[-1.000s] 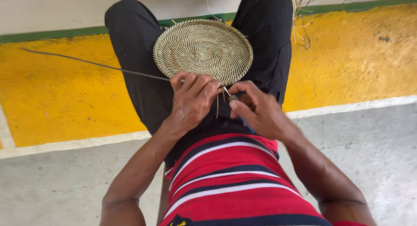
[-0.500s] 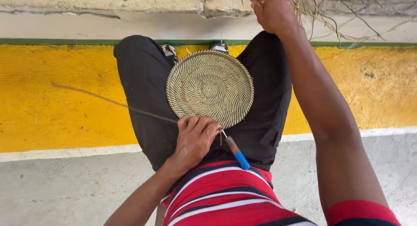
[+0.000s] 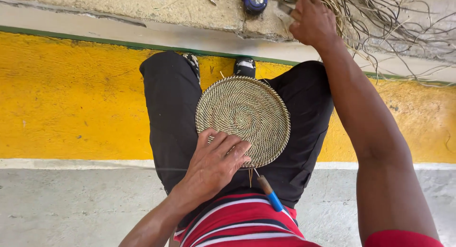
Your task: The recorder is weaving a circular basket or mat using natural plant fibers and an awl tool.
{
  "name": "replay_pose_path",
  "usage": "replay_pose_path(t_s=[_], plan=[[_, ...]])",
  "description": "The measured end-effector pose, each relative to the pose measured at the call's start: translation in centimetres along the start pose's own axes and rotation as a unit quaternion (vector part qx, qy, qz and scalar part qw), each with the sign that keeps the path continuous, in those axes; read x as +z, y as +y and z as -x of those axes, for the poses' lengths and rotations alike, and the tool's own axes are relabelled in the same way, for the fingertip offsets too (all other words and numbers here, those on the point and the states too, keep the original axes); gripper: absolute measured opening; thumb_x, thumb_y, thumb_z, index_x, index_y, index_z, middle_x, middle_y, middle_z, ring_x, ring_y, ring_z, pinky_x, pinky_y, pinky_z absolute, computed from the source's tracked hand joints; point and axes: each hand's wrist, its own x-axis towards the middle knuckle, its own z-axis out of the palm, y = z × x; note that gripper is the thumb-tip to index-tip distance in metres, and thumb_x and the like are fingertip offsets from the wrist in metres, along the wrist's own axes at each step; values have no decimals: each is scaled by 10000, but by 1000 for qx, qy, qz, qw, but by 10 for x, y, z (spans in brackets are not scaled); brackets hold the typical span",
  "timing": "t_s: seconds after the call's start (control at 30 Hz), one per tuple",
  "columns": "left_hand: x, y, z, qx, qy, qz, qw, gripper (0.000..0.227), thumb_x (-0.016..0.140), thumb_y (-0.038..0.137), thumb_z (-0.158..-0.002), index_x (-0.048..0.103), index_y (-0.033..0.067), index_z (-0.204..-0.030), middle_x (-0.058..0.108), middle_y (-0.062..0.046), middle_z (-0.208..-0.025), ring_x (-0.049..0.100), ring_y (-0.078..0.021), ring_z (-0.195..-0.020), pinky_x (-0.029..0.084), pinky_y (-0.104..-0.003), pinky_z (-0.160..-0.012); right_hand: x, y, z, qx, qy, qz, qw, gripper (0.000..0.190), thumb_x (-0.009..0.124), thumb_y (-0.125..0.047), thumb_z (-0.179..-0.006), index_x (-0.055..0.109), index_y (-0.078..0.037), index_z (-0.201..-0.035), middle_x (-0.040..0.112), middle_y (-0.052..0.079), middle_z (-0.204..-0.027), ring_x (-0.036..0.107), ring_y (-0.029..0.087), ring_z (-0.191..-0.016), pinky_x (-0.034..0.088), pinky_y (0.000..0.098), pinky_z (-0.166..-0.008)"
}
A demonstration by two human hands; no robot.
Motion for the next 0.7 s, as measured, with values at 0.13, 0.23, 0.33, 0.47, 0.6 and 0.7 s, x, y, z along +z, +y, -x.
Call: replay_pose_path(t_s=[0.13,0.23,0.33,0.47,0.6,0.7], plan=[[5,-7,-3,-9,26,18,999,311,738,256,-923,675,97,-1183,682,-21,-1109,618,-199,-1065,363,-448,-1026,-25,-27,-4,50,-14,-130,990,364,593,-136,-995,533,-56,-1345,648,163,-1145,661,305,-1015,532,490,-908],[9,-8,-3,-5,21,25,999,302,740,242,-921,676,88,-1174,683,-28,-1096,621,-197,-1040,368,-443,-1012,-15,-50,-26,14,41,-136,990,275,674,-311,-1050,623,-90,-1205,691,133,-996,673,277,-929,540,478,-844],[14,-7,-1,4,29,28,999,303,739,239,-921,681,83,-1175,688,-26,-1091,620,-197,-1048,375,-430,-991,-11,-85,-50,-85,127,-88,984,276,756,-393,-1014,738,-129,-1092,725,76,-905,681,214,-772,548,459,-739],[14,-3,6,-12,38,21,999,283,734,241,-917,693,86,-1150,686,-31,-1059,630,-205,-1026,384,-448,-1008,-3,-108,-65,-127,64,-44,989,279,751,-382,-1000,743,-145,-1148,739,71,-885,687,216,-749,556,458,-689],[3,-2,12,-36,59,32,997,264,731,247,-920,692,102,-1138,695,-26,-1046,645,-210,-1011,399,-447,-999,-44,-71,-35,-208,87,-113,968,316,800,-377,-1026,758,-83,-1137,730,104,-907,680,231,-790,548,417,-676],[2,-7,19,-46,105,58,992,203,724,229,-941,701,132,-1118,700,-22,-1032,645,-219,-1014,420,-422,-975,-67,53,1,-125,96,-160,974,105,619,-167,-1086,685,-106,-1033,694,37,-953,614,166,-812,486,350,-679]])
